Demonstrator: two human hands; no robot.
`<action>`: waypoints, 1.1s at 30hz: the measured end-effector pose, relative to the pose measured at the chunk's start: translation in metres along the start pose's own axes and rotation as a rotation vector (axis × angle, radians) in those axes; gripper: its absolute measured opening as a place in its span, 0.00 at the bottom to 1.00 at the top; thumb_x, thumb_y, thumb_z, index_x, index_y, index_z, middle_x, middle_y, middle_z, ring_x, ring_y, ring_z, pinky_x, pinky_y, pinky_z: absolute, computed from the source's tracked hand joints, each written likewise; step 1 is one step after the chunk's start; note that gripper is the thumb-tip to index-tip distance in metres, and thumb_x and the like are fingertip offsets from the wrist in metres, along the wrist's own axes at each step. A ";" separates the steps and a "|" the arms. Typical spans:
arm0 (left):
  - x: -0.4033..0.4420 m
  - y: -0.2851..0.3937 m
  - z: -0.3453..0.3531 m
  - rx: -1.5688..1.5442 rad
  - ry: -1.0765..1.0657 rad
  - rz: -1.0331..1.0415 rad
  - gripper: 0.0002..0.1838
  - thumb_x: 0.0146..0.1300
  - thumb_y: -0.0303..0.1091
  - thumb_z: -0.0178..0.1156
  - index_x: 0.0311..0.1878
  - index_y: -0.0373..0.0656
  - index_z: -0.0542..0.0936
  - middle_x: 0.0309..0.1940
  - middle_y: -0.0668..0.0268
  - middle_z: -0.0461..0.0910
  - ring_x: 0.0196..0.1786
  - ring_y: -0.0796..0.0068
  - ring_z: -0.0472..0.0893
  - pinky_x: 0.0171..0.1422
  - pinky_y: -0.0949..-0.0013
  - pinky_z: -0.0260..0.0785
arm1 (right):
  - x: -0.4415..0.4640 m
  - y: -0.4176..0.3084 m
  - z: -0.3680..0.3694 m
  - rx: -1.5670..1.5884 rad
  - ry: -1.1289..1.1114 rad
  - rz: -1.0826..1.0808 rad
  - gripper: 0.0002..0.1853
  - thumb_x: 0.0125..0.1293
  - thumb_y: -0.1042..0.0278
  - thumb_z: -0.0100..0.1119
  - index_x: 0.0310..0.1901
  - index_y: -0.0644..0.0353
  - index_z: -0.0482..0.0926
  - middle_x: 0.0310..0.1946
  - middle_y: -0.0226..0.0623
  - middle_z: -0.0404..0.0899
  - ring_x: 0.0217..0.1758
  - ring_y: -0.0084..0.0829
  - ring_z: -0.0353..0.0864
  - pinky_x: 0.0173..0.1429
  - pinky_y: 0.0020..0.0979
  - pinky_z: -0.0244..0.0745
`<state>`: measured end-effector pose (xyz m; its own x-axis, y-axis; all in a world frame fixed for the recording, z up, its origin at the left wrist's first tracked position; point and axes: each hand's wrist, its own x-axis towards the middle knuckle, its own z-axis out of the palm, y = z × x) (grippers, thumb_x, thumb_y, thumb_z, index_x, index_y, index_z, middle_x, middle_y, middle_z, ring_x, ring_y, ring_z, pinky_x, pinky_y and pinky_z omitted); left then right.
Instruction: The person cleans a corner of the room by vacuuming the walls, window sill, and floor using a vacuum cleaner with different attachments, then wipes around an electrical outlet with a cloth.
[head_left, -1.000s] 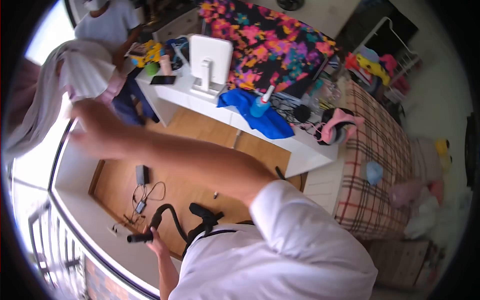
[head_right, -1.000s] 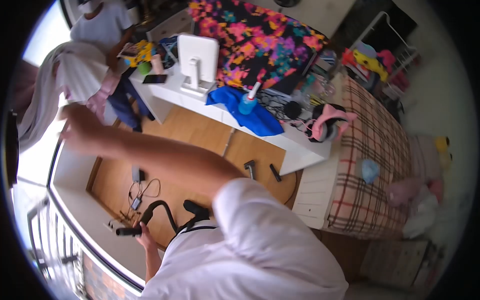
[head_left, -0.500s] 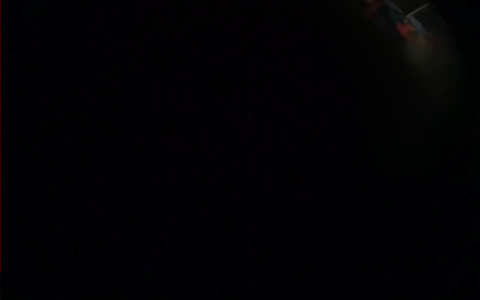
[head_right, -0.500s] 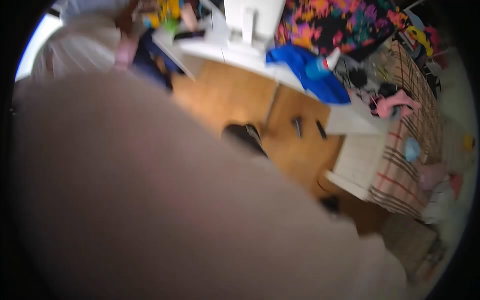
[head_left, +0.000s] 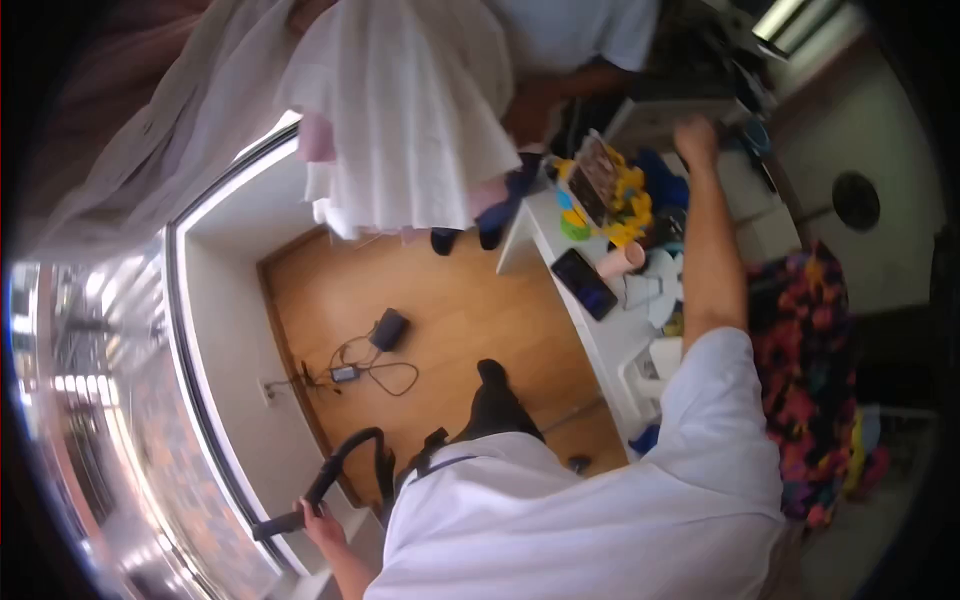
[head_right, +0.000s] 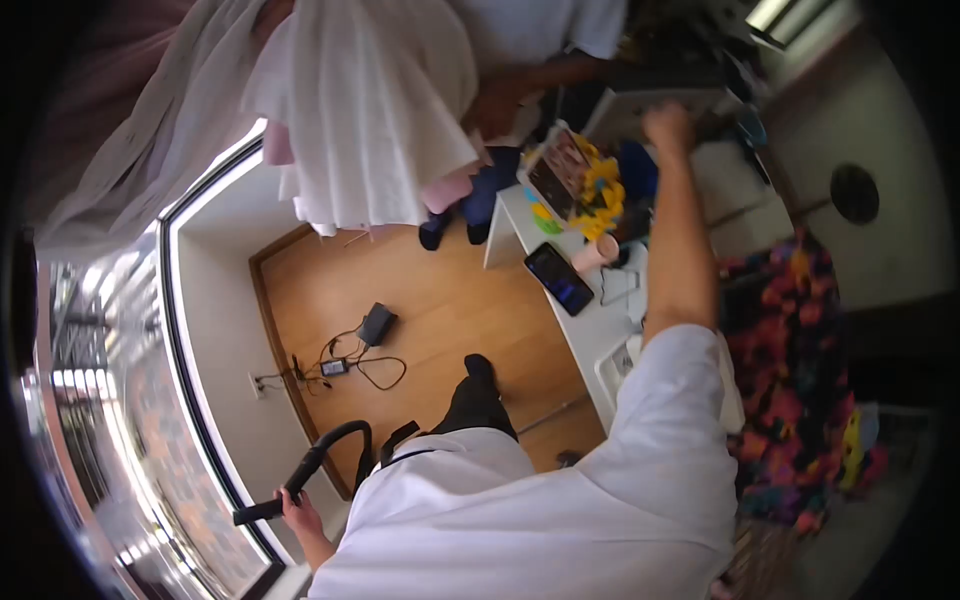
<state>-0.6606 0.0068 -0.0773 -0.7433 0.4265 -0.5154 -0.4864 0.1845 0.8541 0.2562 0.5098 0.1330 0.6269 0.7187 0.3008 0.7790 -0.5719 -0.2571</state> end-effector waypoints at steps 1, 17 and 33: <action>-0.006 0.007 -0.004 -0.020 0.120 0.000 0.28 0.75 0.39 0.62 0.75 0.50 0.66 0.67 0.65 0.72 0.70 0.69 0.71 0.71 0.58 0.66 | 0.032 0.055 0.050 -0.080 -0.144 0.021 0.19 0.67 0.59 0.59 0.52 0.62 0.85 0.52 0.57 0.84 0.59 0.61 0.80 0.63 0.50 0.76; -0.015 0.094 0.038 0.267 0.351 0.237 0.24 0.69 0.39 0.71 0.64 0.45 0.75 0.54 0.69 0.81 0.59 0.75 0.78 0.65 0.67 0.70 | -0.023 0.038 0.057 -0.012 -0.308 -0.136 0.27 0.66 0.59 0.58 0.59 0.73 0.77 0.55 0.58 0.81 0.59 0.49 0.82 0.63 0.42 0.75; 0.210 0.142 0.247 0.068 -0.499 0.264 0.30 0.54 0.53 0.81 0.44 0.43 0.75 0.34 0.73 0.76 0.36 0.80 0.76 0.43 0.70 0.72 | -0.401 -0.497 -0.189 0.935 -1.153 -0.498 0.30 0.66 0.58 0.55 0.62 0.77 0.72 0.54 0.50 0.80 0.55 0.38 0.80 0.63 0.34 0.74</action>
<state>-0.7720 0.3409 -0.0469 -0.5200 0.8299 -0.2022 -0.2703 0.0647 0.9606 -0.3801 0.4315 0.3137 -0.3695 0.9074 -0.1999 0.3385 -0.0689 -0.9385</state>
